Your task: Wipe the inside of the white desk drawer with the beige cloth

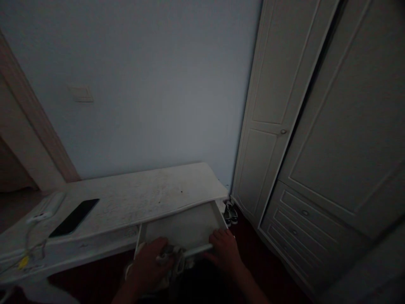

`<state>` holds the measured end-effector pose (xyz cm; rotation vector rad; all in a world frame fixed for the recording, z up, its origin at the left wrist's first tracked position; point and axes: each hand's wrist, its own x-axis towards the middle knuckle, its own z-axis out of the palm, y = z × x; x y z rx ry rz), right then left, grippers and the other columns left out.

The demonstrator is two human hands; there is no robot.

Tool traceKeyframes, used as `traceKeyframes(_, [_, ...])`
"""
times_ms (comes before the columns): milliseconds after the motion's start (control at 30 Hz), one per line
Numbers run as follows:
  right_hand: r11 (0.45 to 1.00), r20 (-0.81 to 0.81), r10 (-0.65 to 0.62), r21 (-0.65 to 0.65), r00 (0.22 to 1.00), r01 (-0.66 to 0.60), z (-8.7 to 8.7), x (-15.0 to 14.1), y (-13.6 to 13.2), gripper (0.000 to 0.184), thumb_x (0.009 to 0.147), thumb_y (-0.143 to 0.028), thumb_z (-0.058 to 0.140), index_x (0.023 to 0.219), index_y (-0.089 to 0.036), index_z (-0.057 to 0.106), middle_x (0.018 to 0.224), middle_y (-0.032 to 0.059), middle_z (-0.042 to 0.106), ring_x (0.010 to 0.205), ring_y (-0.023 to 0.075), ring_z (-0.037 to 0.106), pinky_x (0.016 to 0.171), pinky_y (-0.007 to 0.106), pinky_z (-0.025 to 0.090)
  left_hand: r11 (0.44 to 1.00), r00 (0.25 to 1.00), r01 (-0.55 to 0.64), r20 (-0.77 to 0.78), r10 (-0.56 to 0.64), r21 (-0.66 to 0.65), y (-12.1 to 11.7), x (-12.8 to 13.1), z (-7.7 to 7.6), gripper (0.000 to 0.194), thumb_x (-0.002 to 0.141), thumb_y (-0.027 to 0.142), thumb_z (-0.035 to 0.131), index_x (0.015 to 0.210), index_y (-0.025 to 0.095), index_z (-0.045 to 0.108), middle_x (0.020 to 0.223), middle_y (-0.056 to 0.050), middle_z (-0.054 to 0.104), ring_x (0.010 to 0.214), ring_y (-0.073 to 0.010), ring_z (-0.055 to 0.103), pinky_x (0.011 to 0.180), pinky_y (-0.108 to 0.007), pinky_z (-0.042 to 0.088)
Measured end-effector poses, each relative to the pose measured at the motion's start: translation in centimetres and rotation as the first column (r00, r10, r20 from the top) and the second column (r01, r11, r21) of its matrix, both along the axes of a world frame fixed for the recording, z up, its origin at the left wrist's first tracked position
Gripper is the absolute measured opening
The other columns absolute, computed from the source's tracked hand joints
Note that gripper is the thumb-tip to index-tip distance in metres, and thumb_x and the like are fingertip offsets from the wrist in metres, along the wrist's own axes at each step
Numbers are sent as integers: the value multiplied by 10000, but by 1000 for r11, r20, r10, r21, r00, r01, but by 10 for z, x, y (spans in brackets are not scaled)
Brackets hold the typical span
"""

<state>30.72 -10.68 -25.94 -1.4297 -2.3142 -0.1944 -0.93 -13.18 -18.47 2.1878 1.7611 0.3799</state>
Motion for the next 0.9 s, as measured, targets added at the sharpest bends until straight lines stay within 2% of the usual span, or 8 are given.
traceKeyframes(133, [998, 21, -19, -66, 1000, 20, 2, -1, 0, 484, 867, -724, 755, 969, -257, 682, 1024, 27, 726, 994, 260, 612, 878, 391, 339, 997, 999, -26, -44, 29, 78, 2, 56, -1, 434, 961, 628, 531, 1041, 232, 688, 1136, -92, 766, 1113, -303, 692, 980, -435, 437])
traceKeyframes(233, [994, 49, -21, -110, 999, 27, 0, 1, 2, 333, 870, -526, 817, 1037, -262, 701, 1071, 25, 732, 1038, 264, 611, 894, 393, 338, 995, 1000, 15, -14, -14, 93, 6, 99, 2, 419, 946, 612, 578, 1067, 230, 702, 1148, -85, 765, 1117, -309, 692, 1001, -455, 430])
traceKeyframes(300, [993, 50, -15, -113, 999, 20, -2, 2, 4, 234, 891, -407, 802, 1049, -264, 707, 1086, 25, 734, 1046, 256, 612, 907, 394, 336, 995, 999, 29, 15, -30, 97, 8, 116, 4, 411, 950, 614, 576, 1041, 236, 709, 1130, -80, 769, 1108, -305, 696, 992, -452, 440])
traceKeyframes(400, [995, 32, -6, -97, 999, 9, -5, 3, 6, 128, 929, -337, 763, 1020, -267, 705, 1074, 21, 734, 1026, 238, 617, 902, 389, 332, 988, 999, 28, 31, -33, 151, 6, 123, -2, 385, 947, 587, 601, 1072, 239, 710, 1178, -94, 765, 1152, -313, 681, 1051, -483, 432])
traceKeyframes(567, [997, 20, -12, -74, 1000, 13, -4, 0, 3, 286, 877, -482, 828, 987, -260, 685, 1018, 18, 726, 978, 245, 613, 862, 394, 326, 965, 994, 109, -4, -111, 240, -1, 95, -24, 372, 866, 493, 726, 1155, 259, 707, 1299, -100, 736, 1220, -330, 659, 1115, -523, 434])
traceKeyframes(700, [1000, -37, -11, -16, 999, 10, -3, 0, 0, 494, 846, -731, 780, 957, -264, 666, 1006, 11, 721, 976, 254, 606, 866, 394, 323, 954, 1000, 14, -20, -8, 299, 1, 44, -37, 383, 869, 526, 700, 1158, 275, 709, 1320, -95, 752, 1220, -325, 690, 1068, -477, 503])
traceKeyframes(800, [998, -55, 17, 64, 998, -14, -4, 0, 0, 526, 868, -778, 725, 953, -263, 659, 983, 16, 719, 943, 246, 601, 852, 390, 320, 964, 997, -75, 1, 78, 255, 1, 5, -39, 351, 907, 546, 623, 1134, 295, 715, 1227, -61, 798, 1136, -282, 736, 986, -403, 549])
traceKeyframes(900, [993, -67, 34, 114, 997, -26, -5, 0, 1, 545, 866, -797, 713, 938, -260, 652, 965, 18, 719, 928, 246, 600, 845, 389, 317, 963, 996, -89, -9, 94, 253, -2, -13, -34, 348, 889, 550, 627, 1111, 300, 722, 1174, -51, 815, 1095, -272, 750, 971, -386, 550])
